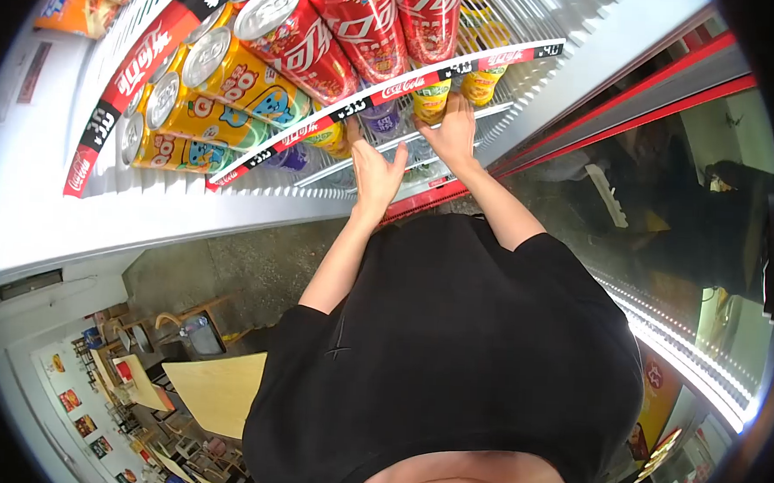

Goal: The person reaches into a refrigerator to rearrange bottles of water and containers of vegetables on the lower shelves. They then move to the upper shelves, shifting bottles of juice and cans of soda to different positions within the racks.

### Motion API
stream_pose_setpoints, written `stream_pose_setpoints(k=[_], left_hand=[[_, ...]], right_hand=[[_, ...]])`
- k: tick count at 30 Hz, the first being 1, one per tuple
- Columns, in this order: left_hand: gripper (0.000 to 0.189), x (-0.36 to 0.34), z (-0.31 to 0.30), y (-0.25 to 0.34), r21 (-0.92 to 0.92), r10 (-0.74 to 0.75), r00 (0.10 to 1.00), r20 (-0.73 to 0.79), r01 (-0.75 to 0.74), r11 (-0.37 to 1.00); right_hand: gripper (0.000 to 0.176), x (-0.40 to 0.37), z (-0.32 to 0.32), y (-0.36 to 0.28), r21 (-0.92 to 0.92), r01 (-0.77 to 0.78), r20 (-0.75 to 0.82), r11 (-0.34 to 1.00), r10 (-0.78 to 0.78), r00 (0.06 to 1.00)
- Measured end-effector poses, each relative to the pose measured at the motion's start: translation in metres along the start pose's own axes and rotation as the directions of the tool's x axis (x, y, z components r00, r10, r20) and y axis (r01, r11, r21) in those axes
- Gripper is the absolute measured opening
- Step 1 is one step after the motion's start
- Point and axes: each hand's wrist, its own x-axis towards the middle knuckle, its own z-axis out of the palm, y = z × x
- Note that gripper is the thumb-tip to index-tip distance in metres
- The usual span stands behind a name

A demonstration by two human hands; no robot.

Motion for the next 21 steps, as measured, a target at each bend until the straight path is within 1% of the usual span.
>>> stream_pose_setpoints(k=[3, 4, 7, 8, 11, 12, 15, 16, 19, 20, 21], left_hand=[[0.105, 0.016, 0.011, -0.009, -0.017, -0.079, 0.997, 0.012, 0.08, 0.997], [0.103, 0.02, 0.015, -0.011, 0.01, -0.091, 0.996, -0.013, 0.091, 0.996], [0.103, 0.031, 0.021, -0.013, -0.066, -0.191, 0.981, -0.014, 0.19, 0.98], [0.102, 0.032, 0.025, -0.016, -0.016, -0.116, 0.991, -0.062, 0.115, 0.993], [0.1, 0.039, 0.034, -0.032, -0.203, -0.128, 0.99, -0.057, 0.114, 0.973], [0.092, 0.041, 0.03, -0.021, -0.218, -0.174, 0.982, -0.079, 0.153, 0.964], [0.084, 0.046, 0.03, -0.024, -0.183, -0.135, 0.989, -0.061, 0.122, 0.976], [0.082, 0.044, 0.033, -0.032, -0.14, -0.128, 0.99, -0.053, 0.12, 0.983], [0.082, 0.04, 0.034, -0.032, -0.282, -0.231, 0.972, -0.034, 0.213, 0.935], [0.083, 0.039, 0.034, -0.032, -0.242, -0.208, 0.975, -0.072, 0.185, 0.952], [0.083, 0.038, 0.034, -0.031, -0.202, -0.183, 0.977, -0.107, 0.159, 0.966]], right_hand=[[0.075, -0.005, -0.001, 0.003, 0.035, 0.017, -0.001, 0.999, -0.017, 1.0], [0.07, -0.006, -0.007, 0.001, 0.085, 0.069, -0.02, 0.994, -0.067, 0.998], [0.065, -0.009, -0.013, 0.009, 0.249, 0.1, -0.096, 0.963, -0.078, 0.992], [0.059, -0.012, -0.019, 0.011, 0.208, 0.116, -0.105, 0.971, -0.095, 0.99], [0.055, -0.017, -0.039, 0.018, 0.208, 0.172, -0.142, 0.963, -0.144, 0.979], [0.055, -0.016, -0.042, 0.021, 0.227, 0.179, -0.198, 0.957, -0.135, 0.971], [0.058, -0.006, -0.05, 0.032, 0.12, 0.128, -0.357, 0.985, -0.077, 0.931], [0.064, 0.0, -0.052, 0.037, 0.114, 0.086, -0.349, 0.99, -0.041, 0.936], [0.069, 0.017, -0.056, 0.037, 0.162, 0.023, -0.314, 0.987, 0.029, 0.949], [0.075, 0.02, -0.055, 0.037, 0.151, -0.049, -0.268, 0.987, 0.088, 0.959], [0.074, 0.025, -0.054, 0.038, 0.163, -0.082, -0.234, 0.983, 0.119, 0.965]])
